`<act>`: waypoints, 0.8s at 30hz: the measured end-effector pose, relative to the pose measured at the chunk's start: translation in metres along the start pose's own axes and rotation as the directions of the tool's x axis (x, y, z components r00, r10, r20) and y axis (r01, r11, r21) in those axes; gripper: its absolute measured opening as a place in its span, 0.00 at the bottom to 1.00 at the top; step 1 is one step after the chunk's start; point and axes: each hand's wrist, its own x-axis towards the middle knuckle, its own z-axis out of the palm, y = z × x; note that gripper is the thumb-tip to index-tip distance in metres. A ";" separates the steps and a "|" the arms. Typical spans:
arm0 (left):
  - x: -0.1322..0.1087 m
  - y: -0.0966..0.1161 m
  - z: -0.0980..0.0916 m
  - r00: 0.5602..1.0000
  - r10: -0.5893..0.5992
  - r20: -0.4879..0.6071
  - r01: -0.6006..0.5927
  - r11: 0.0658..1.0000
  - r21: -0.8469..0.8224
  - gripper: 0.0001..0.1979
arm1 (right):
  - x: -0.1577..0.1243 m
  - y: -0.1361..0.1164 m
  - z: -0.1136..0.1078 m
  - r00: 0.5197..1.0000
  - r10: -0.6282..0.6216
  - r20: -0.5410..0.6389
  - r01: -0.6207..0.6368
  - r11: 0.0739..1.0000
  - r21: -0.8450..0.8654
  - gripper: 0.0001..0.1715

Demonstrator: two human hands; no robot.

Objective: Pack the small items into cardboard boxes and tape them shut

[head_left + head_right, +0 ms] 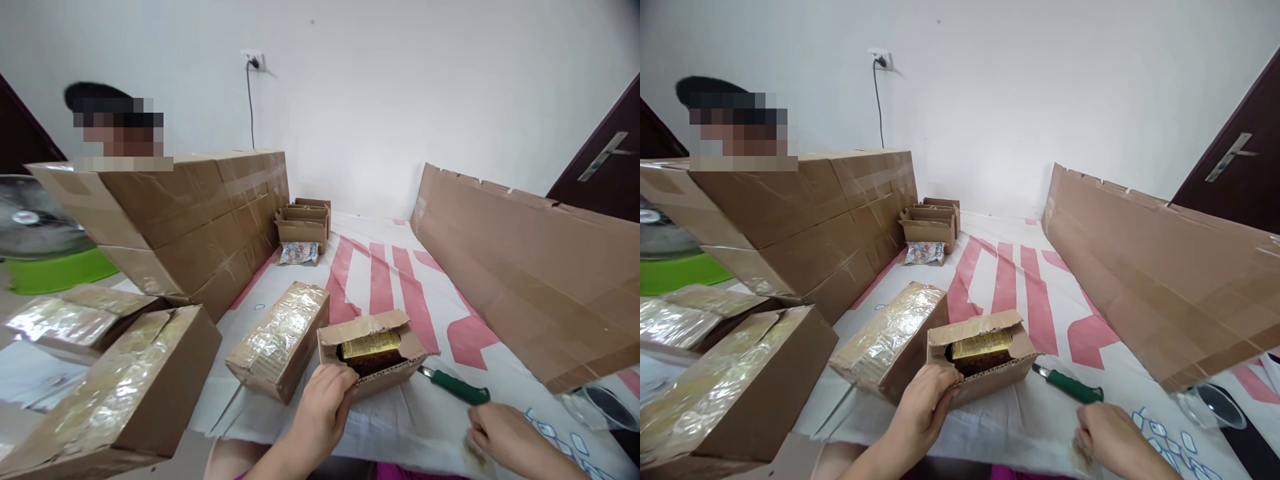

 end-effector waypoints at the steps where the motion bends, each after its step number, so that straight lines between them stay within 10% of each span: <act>1: 0.000 0.002 -0.001 1.000 0.019 0.019 -0.019 1.000 -0.025 0.12 | 0.000 0.013 0.012 0.997 0.069 0.021 -0.068 0.997 -0.048 0.14; 5: -0.008 0.005 -0.003 0.986 0.090 0.141 -0.079 0.994 -0.082 0.10 | -0.001 0.034 0.034 0.982 0.188 0.017 -0.184 0.974 -0.130 0.08; 11: -0.036 -0.015 0.005 0.970 0.120 0.210 -0.107 0.991 -0.075 0.18 | 0.009 0.025 -0.005 0.975 0.206 -0.085 -0.211 0.975 -0.065 0.09; 17: -0.045 -0.014 0.001 0.972 0.073 0.223 -0.047 0.992 -0.119 0.20 | 0.026 -0.010 -0.057 0.847 0.074 -0.526 0.141 0.923 0.357 0.20; 24: -0.051 -0.023 0.006 0.968 0.110 0.224 -0.089 0.991 -0.099 0.18 | 0.081 -0.078 -0.100 0.942 -0.265 -0.205 0.334 0.780 0.529 0.24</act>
